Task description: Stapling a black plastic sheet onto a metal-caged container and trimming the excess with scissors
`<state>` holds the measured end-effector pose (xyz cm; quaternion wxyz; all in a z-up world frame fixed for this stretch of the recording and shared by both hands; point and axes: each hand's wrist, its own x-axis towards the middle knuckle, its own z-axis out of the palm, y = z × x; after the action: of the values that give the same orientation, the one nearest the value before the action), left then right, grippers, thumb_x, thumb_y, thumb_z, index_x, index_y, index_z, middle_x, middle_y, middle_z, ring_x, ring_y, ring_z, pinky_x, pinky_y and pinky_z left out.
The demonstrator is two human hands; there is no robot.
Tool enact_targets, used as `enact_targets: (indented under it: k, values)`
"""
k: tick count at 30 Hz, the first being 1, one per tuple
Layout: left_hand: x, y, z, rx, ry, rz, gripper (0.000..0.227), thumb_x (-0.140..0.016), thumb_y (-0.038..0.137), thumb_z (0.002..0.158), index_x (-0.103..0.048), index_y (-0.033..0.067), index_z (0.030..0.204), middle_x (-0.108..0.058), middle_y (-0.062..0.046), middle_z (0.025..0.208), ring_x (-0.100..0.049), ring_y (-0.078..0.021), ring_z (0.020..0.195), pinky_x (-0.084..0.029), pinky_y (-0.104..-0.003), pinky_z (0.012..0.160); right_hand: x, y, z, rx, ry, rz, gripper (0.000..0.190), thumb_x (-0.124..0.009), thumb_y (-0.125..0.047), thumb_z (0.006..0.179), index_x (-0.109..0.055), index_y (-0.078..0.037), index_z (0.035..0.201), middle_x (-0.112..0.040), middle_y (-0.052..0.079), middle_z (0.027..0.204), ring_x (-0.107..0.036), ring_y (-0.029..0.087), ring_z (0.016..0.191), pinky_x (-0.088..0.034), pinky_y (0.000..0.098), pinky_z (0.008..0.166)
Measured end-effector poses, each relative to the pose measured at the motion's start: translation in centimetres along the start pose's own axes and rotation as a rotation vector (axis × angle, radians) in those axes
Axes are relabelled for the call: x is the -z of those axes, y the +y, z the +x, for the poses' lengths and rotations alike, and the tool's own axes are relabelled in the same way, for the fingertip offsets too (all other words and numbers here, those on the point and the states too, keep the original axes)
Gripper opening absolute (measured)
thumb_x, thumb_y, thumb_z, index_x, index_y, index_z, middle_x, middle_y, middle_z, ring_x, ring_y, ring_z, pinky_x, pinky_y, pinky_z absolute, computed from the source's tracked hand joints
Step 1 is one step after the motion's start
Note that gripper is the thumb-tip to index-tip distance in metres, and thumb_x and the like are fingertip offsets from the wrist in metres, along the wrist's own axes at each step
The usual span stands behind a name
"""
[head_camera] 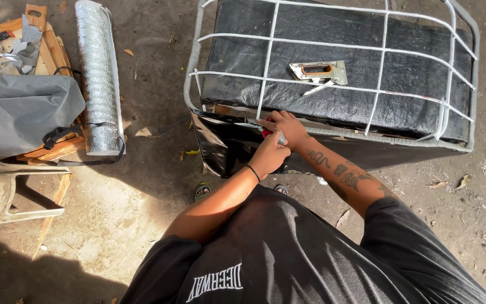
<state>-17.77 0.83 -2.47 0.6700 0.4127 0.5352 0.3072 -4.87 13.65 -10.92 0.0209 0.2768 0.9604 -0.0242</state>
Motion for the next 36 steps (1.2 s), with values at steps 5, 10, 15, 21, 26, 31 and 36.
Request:
enact_targets:
  k: [5, 10, 15, 21, 26, 31, 36]
  values:
    - [-0.2, 0.4, -1.2, 0.006, 0.003, -0.052, 0.083, -0.049, 0.011, 0.094, -0.006, -0.0131, 0.161, -0.044, -0.031, 0.147, -0.050, -0.0378, 0.133, -0.046, -0.054, 0.108, -1.4, -1.3, 2.7, -0.026, -0.002, 0.088, 0.055, -0.073, -0.058, 0.086, -0.065, -0.022, 0.127, -0.047, 0.006, 0.118, -0.049, 0.026, 0.097, -0.047, 0.0433, 0.088]
    - [0.0, 0.6, -1.7, -0.004, 0.008, -0.029, 0.084, -0.051, 0.013, 0.093, -0.008, -0.0121, 0.161, -0.044, -0.030, 0.150, -0.051, -0.0372, 0.135, -0.047, -0.055, 0.108, -2.5, -1.2, 3.3, 0.002, -0.043, -0.008, 0.060, -0.072, -0.055, 0.087, -0.060, -0.031, 0.141, -0.048, 0.002, 0.115, -0.052, 0.026, 0.099, -0.051, 0.0445, 0.086]
    - [0.1, -0.6, -0.8, -0.012, 0.025, -0.040, 0.087, -0.054, 0.014, 0.091, -0.009, -0.0114, 0.162, -0.052, -0.027, 0.145, -0.055, -0.0323, 0.131, -0.051, -0.049, 0.102, 1.9, -5.9, 6.1, -0.216, -0.164, -0.065, 0.047, -0.077, -0.060, 0.081, -0.065, -0.022, 0.107, -0.051, -0.002, 0.117, -0.049, 0.021, 0.111, -0.044, 0.0364, 0.100]
    - [0.0, 1.7, -2.7, -0.020, 0.027, -0.065, 0.089, -0.054, 0.014, 0.090, -0.009, -0.0125, 0.162, -0.053, -0.031, 0.145, -0.056, -0.0346, 0.130, -0.051, -0.050, 0.099, 4.9, -7.7, 6.7, -0.230, -0.164, 0.002, 0.047, -0.080, -0.054, 0.082, -0.060, -0.017, 0.102, -0.050, -0.002, 0.110, -0.050, 0.020, 0.106, -0.045, 0.0368, 0.101]
    - [0.1, 2.0, -3.4, -0.042, 0.043, -0.047, 0.092, -0.055, 0.017, 0.088, -0.009, -0.0138, 0.161, -0.060, -0.027, 0.137, -0.060, -0.0279, 0.122, -0.054, -0.048, 0.094, 8.3, -9.8, 7.4, -0.131, -0.184, 0.000, 0.041, -0.072, -0.051, 0.090, -0.063, -0.014, 0.105, -0.049, 0.002, 0.112, -0.048, 0.022, 0.104, -0.045, 0.0395, 0.101]
    - [0.7, 2.5, -5.0, -0.053, 0.002, -0.091, 0.092, -0.059, 0.021, 0.091, -0.012, -0.0126, 0.162, -0.067, -0.018, 0.117, -0.063, -0.0259, 0.113, -0.053, -0.040, 0.088, 9.3, -10.7, 8.3, -0.097, -0.154, 0.096, 0.034, -0.069, -0.038, 0.096, -0.067, -0.010, 0.116, -0.054, 0.008, 0.114, -0.054, 0.027, 0.106, -0.047, 0.0410, 0.101]
    - [3.8, 6.9, -10.8, -0.018, -0.135, 0.110, 0.078, -0.059, 0.019, 0.086, -0.029, -0.0149, 0.149, -0.064, -0.022, 0.121, -0.065, -0.0304, 0.113, -0.056, -0.044, 0.087, 6.0, -11.4, 10.3, -0.108, -0.107, 0.103, 0.047, -0.069, -0.038, 0.096, -0.063, -0.018, 0.138, -0.053, 0.007, 0.118, -0.055, 0.030, 0.111, -0.046, 0.0447, 0.102]
